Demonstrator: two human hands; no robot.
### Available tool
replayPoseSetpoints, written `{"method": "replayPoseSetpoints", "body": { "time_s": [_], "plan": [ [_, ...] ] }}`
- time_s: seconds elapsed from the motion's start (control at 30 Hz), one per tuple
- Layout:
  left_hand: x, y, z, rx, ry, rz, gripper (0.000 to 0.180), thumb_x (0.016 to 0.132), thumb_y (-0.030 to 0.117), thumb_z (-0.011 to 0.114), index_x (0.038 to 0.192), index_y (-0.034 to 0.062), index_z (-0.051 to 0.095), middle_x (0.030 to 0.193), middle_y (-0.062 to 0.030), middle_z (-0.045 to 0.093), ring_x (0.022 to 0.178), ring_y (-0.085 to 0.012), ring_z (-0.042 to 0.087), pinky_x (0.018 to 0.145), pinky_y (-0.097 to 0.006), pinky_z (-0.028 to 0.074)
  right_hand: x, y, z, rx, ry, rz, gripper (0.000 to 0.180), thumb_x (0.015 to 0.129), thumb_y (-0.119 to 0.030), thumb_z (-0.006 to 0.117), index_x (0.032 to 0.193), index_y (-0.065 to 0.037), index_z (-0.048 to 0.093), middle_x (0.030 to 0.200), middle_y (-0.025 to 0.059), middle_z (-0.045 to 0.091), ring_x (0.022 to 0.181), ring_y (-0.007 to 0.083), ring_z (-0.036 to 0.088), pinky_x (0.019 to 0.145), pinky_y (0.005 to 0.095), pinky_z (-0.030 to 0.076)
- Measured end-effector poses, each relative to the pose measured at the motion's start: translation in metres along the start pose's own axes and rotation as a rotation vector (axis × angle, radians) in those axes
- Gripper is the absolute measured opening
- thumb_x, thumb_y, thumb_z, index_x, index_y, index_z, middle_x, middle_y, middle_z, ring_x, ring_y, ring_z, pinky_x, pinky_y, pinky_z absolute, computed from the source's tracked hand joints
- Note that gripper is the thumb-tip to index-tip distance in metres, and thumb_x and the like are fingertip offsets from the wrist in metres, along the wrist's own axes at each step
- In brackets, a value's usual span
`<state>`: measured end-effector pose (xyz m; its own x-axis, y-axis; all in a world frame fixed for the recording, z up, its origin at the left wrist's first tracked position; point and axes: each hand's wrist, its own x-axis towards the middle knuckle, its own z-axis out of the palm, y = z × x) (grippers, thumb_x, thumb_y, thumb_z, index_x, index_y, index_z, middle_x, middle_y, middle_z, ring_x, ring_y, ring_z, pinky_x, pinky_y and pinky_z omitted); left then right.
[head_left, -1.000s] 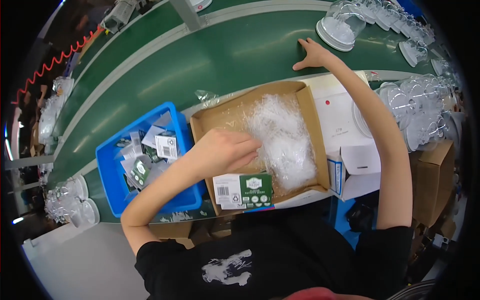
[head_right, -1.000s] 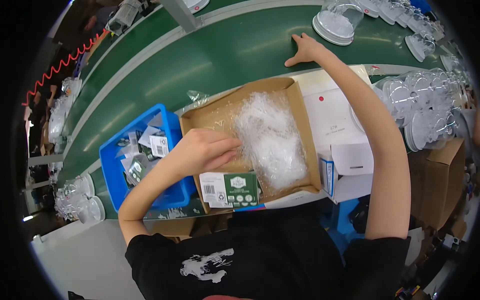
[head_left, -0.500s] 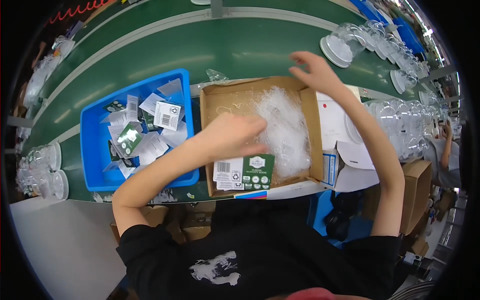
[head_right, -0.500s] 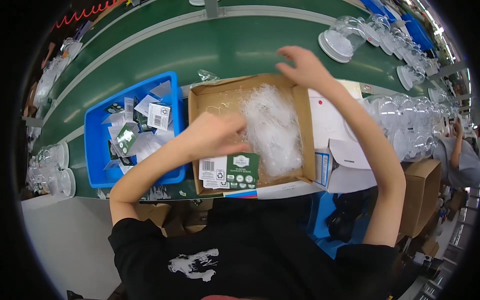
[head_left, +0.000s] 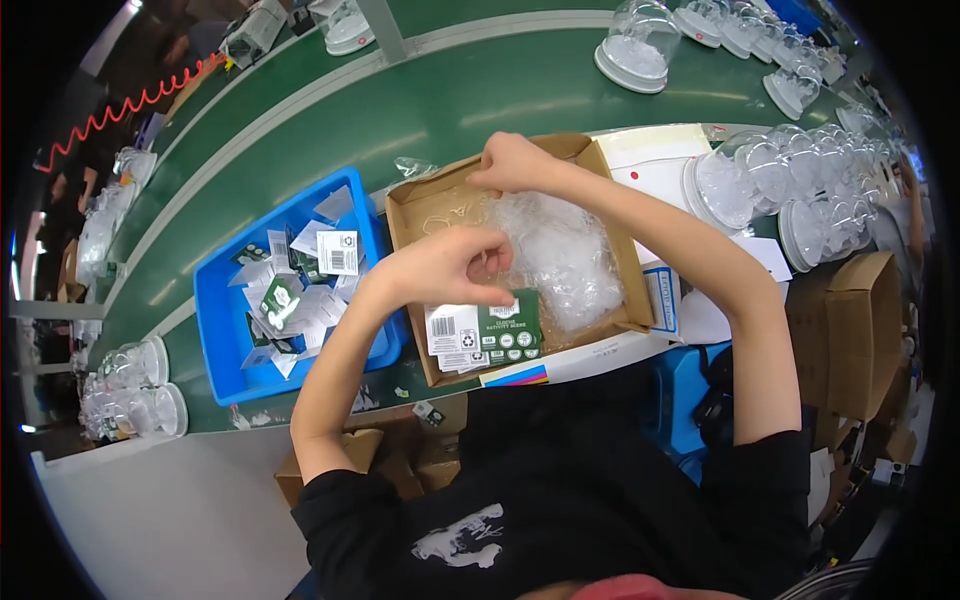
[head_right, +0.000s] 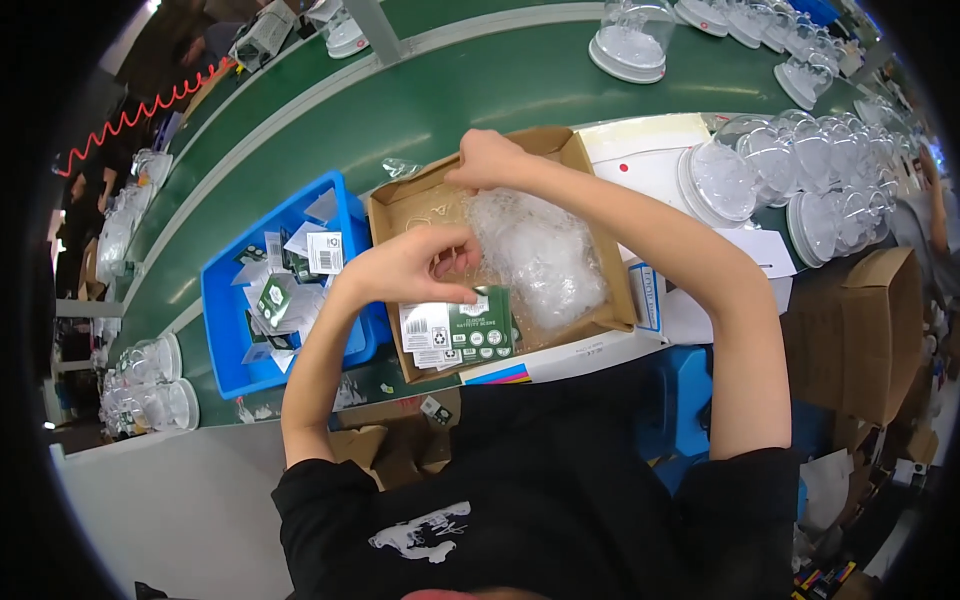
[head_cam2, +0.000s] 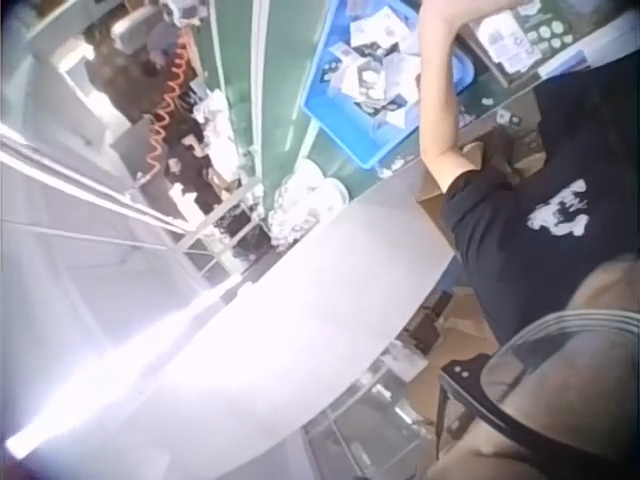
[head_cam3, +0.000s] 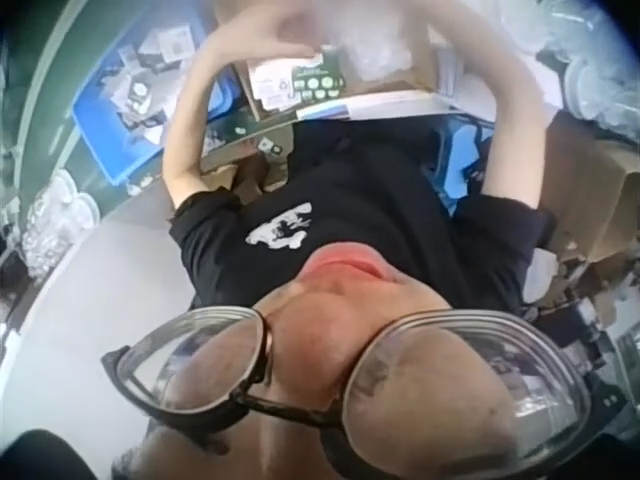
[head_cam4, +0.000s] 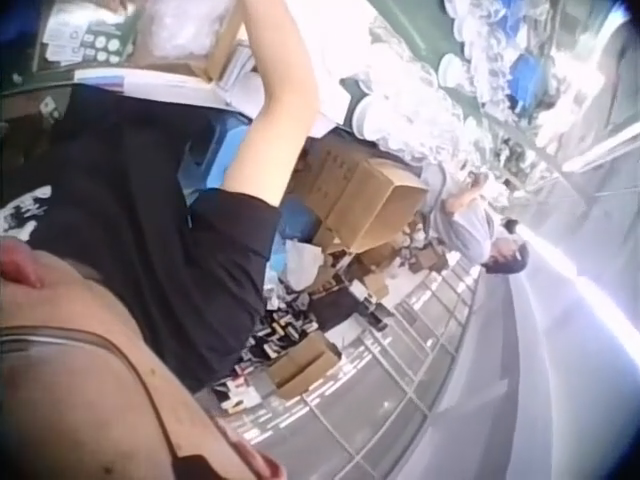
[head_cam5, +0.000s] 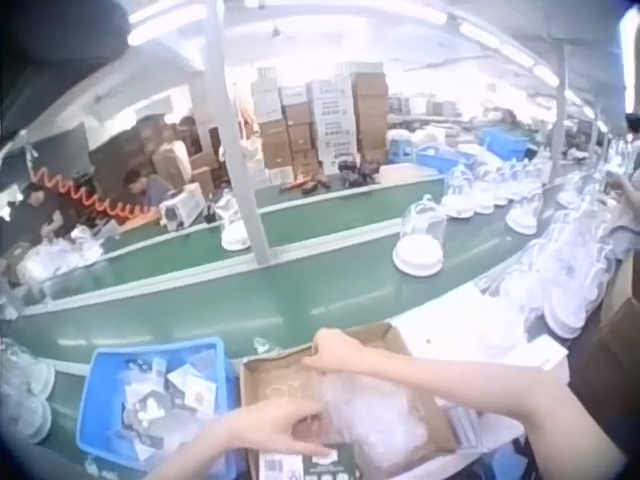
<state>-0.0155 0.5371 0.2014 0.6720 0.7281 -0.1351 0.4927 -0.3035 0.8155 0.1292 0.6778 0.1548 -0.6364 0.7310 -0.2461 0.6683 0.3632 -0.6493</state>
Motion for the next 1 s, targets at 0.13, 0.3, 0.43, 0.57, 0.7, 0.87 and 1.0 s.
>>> {"method": "replayPoseSetpoints", "body": {
  "time_s": [0.13, 0.3, 0.43, 0.57, 0.7, 0.87, 1.0],
  "plan": [
    [-0.006, -0.011, 0.003, -0.123, -0.09, -0.031, 0.036, 0.073, 0.022, 0.082, 0.092, 0.0047, 0.057, 0.078, 0.0013, 0.051, 0.067, -0.0095, 0.046, 0.06, -0.025, 0.041, 0.002, 0.002, 0.005, -0.188, -0.007, -0.002, 0.023, 0.067, -0.029, 0.069, 0.064, -0.007, 0.071, 0.071, 0.0142, 0.069, 0.071, 0.0287, 0.068, 0.068, 0.0385, 0.055],
    [-0.008, -0.024, 0.01, -0.1, -0.181, -0.049, 0.035, 0.074, 0.023, 0.082, 0.091, 0.0038, 0.059, 0.072, 0.0001, 0.052, 0.068, -0.0109, 0.047, 0.06, -0.028, 0.04, -0.006, -0.001, 0.013, -0.314, 0.04, -0.07, 0.019, 0.068, -0.024, 0.069, 0.077, -0.008, 0.072, 0.078, 0.0126, 0.07, 0.076, 0.029, 0.068, 0.071, 0.04, 0.055],
    [-0.005, -0.03, 0.011, -0.107, -0.117, -0.025, 0.033, 0.073, 0.023, 0.08, 0.093, 0.0027, 0.064, 0.074, -0.0051, 0.06, 0.069, -0.0158, 0.054, 0.064, -0.03, 0.045, -0.009, -0.004, 0.013, -0.272, 0.099, -0.155, 0.017, 0.072, -0.021, 0.065, 0.08, -0.007, 0.072, 0.08, 0.013, 0.07, 0.077, 0.0302, 0.068, 0.071, 0.0406, 0.055],
    [-0.002, -0.033, 0.012, -0.14, -0.107, -0.006, 0.031, 0.077, 0.023, 0.078, 0.098, 0.0031, 0.067, 0.076, -0.001, 0.058, 0.07, -0.0104, 0.049, 0.064, -0.027, 0.043, -0.014, -0.001, 0.003, -0.207, 0.157, -0.228, 0.017, 0.075, -0.02, 0.063, 0.082, -0.006, 0.072, 0.079, 0.0137, 0.069, 0.075, 0.0306, 0.067, 0.07, 0.04, 0.054],
    [-0.002, -0.04, 0.011, -0.252, -0.009, -0.01, 0.025, 0.077, 0.017, 0.077, 0.094, 0.0015, 0.068, 0.079, -0.0045, 0.066, 0.074, -0.0111, 0.061, 0.069, -0.025, 0.048, -0.021, 0.0, -0.004, -0.111, 0.234, -0.325, 0.016, 0.08, -0.015, 0.061, 0.084, -0.003, 0.071, 0.08, 0.0141, 0.069, 0.074, 0.0298, 0.067, 0.069, 0.0372, 0.053],
    [-0.001, -0.042, 0.004, -0.305, -0.027, -0.116, 0.022, 0.078, 0.015, 0.076, 0.094, 0.0014, 0.068, 0.078, -0.0026, 0.065, 0.074, -0.0087, 0.058, 0.069, -0.025, 0.048, -0.033, 0.001, -0.014, -0.234, 0.241, -0.435, 0.014, 0.082, -0.012, 0.064, 0.088, -0.002, 0.07, 0.083, 0.0146, 0.069, 0.073, 0.0274, 0.067, 0.067, 0.0349, 0.052],
    [0.001, -0.041, 0.003, -0.307, -0.011, -0.077, 0.022, 0.078, 0.013, 0.076, 0.095, 0.0017, 0.068, 0.077, -0.0009, 0.064, 0.073, -0.0077, 0.057, 0.069, -0.025, 0.048, -0.045, -0.007, -0.016, -0.068, 0.226, -0.494, 0.015, 0.084, -0.014, 0.067, 0.092, -0.002, 0.07, 0.081, 0.0121, 0.067, 0.072, 0.0236, 0.063, 0.066, 0.031, 0.05]
  ]
}}
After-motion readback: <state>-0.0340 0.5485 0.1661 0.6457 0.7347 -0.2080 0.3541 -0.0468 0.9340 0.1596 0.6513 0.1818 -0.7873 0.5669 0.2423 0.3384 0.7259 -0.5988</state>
